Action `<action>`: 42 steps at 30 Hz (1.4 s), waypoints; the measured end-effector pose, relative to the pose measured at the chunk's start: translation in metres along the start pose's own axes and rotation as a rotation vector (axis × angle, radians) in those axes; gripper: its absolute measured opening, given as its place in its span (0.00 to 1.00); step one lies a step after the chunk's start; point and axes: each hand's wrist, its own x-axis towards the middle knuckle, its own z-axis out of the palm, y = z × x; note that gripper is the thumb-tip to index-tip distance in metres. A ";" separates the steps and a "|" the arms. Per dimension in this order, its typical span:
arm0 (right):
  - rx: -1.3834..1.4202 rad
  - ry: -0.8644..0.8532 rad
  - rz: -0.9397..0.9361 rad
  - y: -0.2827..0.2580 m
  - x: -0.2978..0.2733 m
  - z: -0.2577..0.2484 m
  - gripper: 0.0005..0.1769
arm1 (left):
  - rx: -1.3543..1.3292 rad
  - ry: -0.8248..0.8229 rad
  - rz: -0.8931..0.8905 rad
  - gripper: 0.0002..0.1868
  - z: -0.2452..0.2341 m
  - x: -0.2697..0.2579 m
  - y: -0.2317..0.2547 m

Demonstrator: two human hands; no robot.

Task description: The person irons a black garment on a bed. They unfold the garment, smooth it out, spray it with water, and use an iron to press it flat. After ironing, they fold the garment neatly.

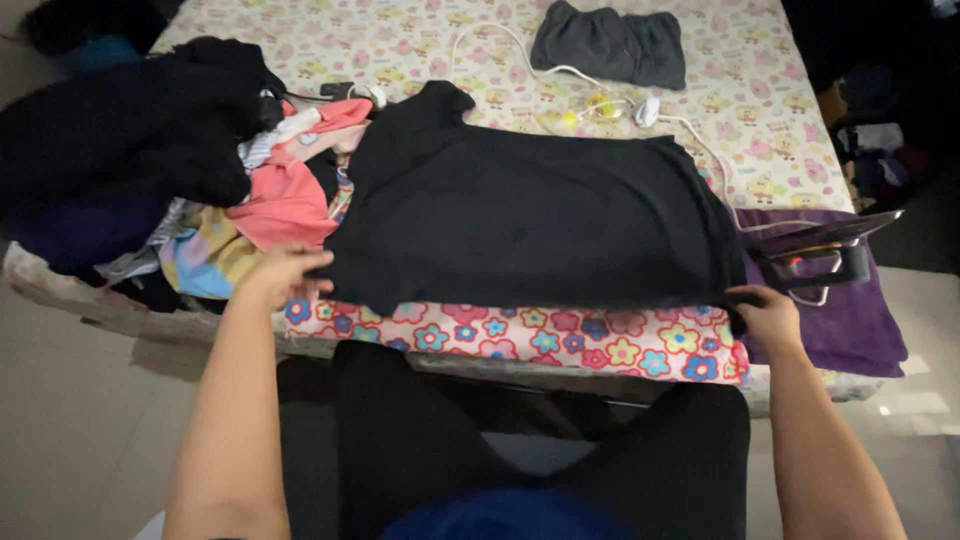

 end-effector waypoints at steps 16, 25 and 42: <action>-0.518 0.400 -0.057 -0.045 0.076 0.045 0.20 | 0.401 0.629 0.821 0.16 0.054 0.159 0.089; -0.439 0.232 -0.152 -0.062 0.070 0.087 0.25 | 0.704 0.712 0.483 0.17 0.052 0.153 0.020; -0.747 -0.170 -0.485 -0.037 0.026 0.133 0.45 | 0.350 0.407 0.119 0.22 -0.012 0.124 -0.106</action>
